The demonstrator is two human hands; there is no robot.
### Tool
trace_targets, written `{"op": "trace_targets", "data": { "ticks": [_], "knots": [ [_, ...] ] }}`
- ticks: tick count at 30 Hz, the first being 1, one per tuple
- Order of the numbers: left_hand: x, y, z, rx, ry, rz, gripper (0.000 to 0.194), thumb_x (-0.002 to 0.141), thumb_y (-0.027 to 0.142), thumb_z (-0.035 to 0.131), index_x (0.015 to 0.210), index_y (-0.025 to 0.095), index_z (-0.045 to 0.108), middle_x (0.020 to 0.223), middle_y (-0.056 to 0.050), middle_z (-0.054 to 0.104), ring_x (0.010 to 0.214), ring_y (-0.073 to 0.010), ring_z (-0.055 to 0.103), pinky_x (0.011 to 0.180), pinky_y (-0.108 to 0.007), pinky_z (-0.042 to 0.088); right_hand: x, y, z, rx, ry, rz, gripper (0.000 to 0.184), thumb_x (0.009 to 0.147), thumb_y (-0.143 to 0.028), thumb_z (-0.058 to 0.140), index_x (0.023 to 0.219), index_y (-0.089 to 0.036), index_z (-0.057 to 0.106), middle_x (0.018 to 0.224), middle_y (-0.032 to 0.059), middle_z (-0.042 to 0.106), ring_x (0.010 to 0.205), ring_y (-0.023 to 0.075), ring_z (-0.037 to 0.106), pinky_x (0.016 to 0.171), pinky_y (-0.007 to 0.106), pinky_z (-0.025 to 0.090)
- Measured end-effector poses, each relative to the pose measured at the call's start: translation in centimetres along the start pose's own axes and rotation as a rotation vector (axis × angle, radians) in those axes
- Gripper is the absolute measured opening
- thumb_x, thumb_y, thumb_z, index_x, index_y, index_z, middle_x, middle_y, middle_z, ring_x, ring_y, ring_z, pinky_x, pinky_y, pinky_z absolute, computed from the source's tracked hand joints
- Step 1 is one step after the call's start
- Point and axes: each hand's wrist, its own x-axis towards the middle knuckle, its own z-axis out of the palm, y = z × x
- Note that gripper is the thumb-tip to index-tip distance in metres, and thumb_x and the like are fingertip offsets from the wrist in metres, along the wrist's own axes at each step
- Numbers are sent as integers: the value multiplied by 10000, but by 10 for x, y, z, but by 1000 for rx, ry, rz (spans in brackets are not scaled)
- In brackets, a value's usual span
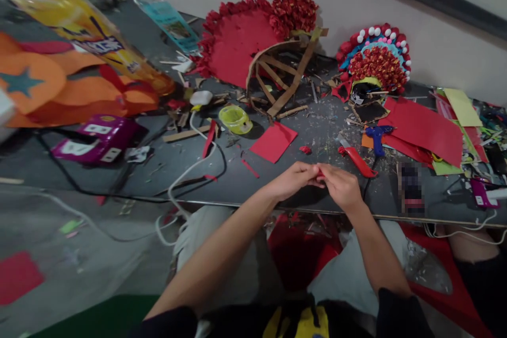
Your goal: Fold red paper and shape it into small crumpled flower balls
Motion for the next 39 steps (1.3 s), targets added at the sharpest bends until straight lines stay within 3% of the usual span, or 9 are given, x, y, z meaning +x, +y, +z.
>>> {"op": "trace_targets", "data": {
  "ticks": [7, 12, 16, 19, 26, 30, 32, 35, 39],
  "knots": [
    [3, -17, 8, -229, -38, -84, 560, 412, 602, 841, 597, 116, 633, 569, 11, 564, 566, -89, 561, 657, -238, 515, -3, -8, 6, -69, 201, 19, 327, 880, -97, 410, 966, -183, 714, 867, 45, 758, 847, 154, 717, 847, 284, 574],
    [7, -20, 2, -256, -26, -95, 526, 449, 583, 840, 608, 125, 636, 560, 32, 539, 550, -65, 536, 656, -201, 506, 2, -9, 1, -25, 5, 99, 351, 886, -118, 400, 1070, -211, 683, 1049, 32, 729, 1019, 151, 670, 957, 316, 524],
    [7, -17, -6, -204, -17, -85, 451, 480, 490, 875, 622, 114, 669, 596, -1, 604, 591, -91, 571, 664, -217, 497, 6, -11, -13, 164, -215, 227, 436, 891, -121, 396, 1275, -259, 549, 1265, 20, 621, 1147, 148, 600, 984, 317, 502],
    [6, -19, -6, -130, -5, -55, 468, 458, 492, 879, 657, 106, 704, 634, -35, 654, 608, -124, 585, 669, -253, 482, 6, -10, -22, 371, -310, 297, 447, 901, -130, 392, 1305, -277, 514, 1322, 9, 575, 1216, 144, 546, 1040, 333, 455],
    [9, -24, 0, 72, 41, 73, 496, 527, 590, 804, 566, 110, 688, 483, 15, 557, 508, -83, 415, 540, -201, 332, 6, 3, -26, 687, -331, 382, 358, 873, -298, 547, 1227, -253, 582, 1301, 31, 587, 1240, 186, 529, 1091, 400, 392],
    [5, -12, 1, 186, -48, 75, 462, 563, 573, 789, 568, 120, 698, 495, 1, 573, 531, -102, 423, 549, -207, 333, 5, 6, -35, 732, -473, 328, 397, 872, -253, 550, 1268, -270, 532, 1364, 12, 519, 1306, 170, 452, 1124, 394, 338],
    [1, -4, 1, 238, -118, 51, 422, 583, 539, 789, 570, 126, 706, 522, -12, 598, 546, -113, 450, 566, -214, 353, 4, 4, -41, 721, -527, 283, 421, 879, -193, 528, 1289, -288, 503, 1393, -5, 482, 1319, 148, 429, 1133, 370, 321],
    [-3, 5, 0, 283, -194, 7, 383, 606, 503, 788, 599, 125, 726, 543, -26, 617, 535, -115, 464, 573, -220, 372, 2, -1, -44, 621, -492, 260, 422, 865, -110, 512, 1237, -304, 559, 1344, -23, 537, 1246, 126, 516, 1096, 321, 381],
    [-2, 3, -2, 244, -151, 5, 456, 589, 563, 780, 568, 115, 700, 533, -28, 593, 533, -115, 460, 569, -220, 381, 1, -6, -32, 403, -376, 226, 393, 863, -81, 479, 1175, -269, 626, 1260, -6, 621, 1145, 131, 602, 1018, 278, 463]
  ]
}}
